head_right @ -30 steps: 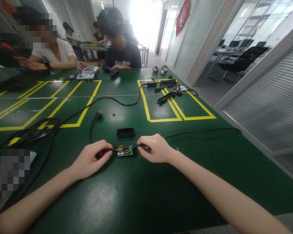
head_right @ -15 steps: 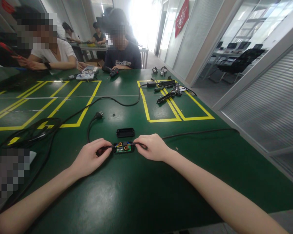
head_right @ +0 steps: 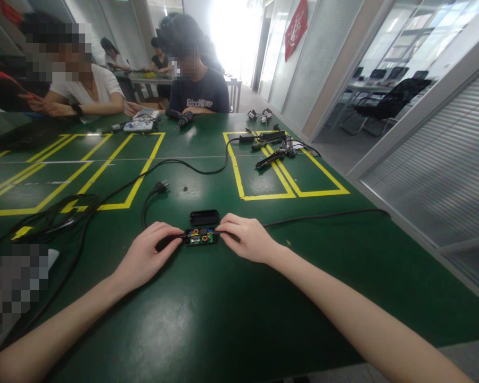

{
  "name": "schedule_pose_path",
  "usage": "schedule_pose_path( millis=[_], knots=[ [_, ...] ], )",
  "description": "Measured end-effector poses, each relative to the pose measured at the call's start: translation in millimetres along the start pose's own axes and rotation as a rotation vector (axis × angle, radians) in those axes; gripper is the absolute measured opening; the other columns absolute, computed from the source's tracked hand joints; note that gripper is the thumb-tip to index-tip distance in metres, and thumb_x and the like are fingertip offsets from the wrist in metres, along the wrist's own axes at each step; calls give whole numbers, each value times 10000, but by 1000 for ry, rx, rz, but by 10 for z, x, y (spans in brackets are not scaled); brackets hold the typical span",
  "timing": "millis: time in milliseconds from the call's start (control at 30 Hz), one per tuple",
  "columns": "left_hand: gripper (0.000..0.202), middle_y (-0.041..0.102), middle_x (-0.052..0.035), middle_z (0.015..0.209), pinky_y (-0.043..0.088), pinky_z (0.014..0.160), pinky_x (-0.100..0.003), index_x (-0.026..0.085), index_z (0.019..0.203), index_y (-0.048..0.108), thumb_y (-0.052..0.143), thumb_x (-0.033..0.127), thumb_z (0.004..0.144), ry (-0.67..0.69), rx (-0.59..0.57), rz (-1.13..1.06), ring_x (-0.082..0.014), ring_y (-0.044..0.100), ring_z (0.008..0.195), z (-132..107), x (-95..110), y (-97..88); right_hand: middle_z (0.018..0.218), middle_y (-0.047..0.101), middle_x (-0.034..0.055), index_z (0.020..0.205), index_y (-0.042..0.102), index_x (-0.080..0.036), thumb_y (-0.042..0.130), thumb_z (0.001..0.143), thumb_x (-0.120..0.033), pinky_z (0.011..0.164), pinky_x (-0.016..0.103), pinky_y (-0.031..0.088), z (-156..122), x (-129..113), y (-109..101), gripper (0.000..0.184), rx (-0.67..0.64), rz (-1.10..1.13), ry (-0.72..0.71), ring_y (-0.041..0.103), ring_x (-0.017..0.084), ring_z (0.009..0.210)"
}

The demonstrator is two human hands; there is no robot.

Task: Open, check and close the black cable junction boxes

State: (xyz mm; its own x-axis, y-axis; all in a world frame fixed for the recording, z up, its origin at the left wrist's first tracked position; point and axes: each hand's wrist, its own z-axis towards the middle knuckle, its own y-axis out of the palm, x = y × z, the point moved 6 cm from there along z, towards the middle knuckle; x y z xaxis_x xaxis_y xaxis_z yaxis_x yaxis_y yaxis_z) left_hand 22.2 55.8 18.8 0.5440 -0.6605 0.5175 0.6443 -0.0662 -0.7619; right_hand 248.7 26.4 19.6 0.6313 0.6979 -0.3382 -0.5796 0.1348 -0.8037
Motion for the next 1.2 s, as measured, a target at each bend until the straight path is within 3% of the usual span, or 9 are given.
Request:
schedule_pose_path(
  millis=[167, 400, 633, 967, 1200],
  knots=[
    [177, 717, -48, 962, 553, 824, -362, 219, 1062, 725, 563, 250, 997, 10, -6, -33, -217, 664, 917, -1, 13, 1, 1007, 736, 100, 1087, 745, -177, 516, 1027, -177, 762, 319, 592, 8, -23, -15, 236, 11, -13, -72, 711, 200, 901],
    [193, 721, -59, 963, 561, 826, -375, 209, 1045, 733, 547, 240, 1003, -2, -21, 14, -229, 666, 926, 0, 32, 5, 917, 739, 101, 1079, 763, -162, 508, 1027, -183, 699, 343, 581, 18, -37, 4, 261, -18, -53, -56, 682, 215, 841],
    [191, 711, -68, 965, 556, 816, -369, 193, 1022, 732, 543, 209, 1006, 47, 2, 78, -232, 641, 920, -13, 53, 17, 975, 744, 112, 1125, 747, -156, 571, 995, -196, 755, 382, 565, 26, -49, 12, 222, -70, -117, -131, 675, 233, 870],
    [225, 691, -67, 934, 518, 761, -353, 195, 961, 703, 496, 216, 1044, 97, -13, 204, -225, 599, 879, -4, 120, 63, 954, 743, 114, 1100, 747, -146, 502, 1019, -167, 756, 379, 531, 50, -80, 15, 259, -82, -180, -192, 660, 226, 859],
    [191, 695, -66, 938, 499, 784, -370, 200, 945, 701, 525, 182, 1016, 88, -55, 204, -237, 593, 895, 25, 133, 82, 937, 722, 109, 1064, 725, -161, 556, 966, -166, 768, 382, 540, 68, -72, 16, 196, -53, -52, -141, 653, 231, 861]
  ],
)
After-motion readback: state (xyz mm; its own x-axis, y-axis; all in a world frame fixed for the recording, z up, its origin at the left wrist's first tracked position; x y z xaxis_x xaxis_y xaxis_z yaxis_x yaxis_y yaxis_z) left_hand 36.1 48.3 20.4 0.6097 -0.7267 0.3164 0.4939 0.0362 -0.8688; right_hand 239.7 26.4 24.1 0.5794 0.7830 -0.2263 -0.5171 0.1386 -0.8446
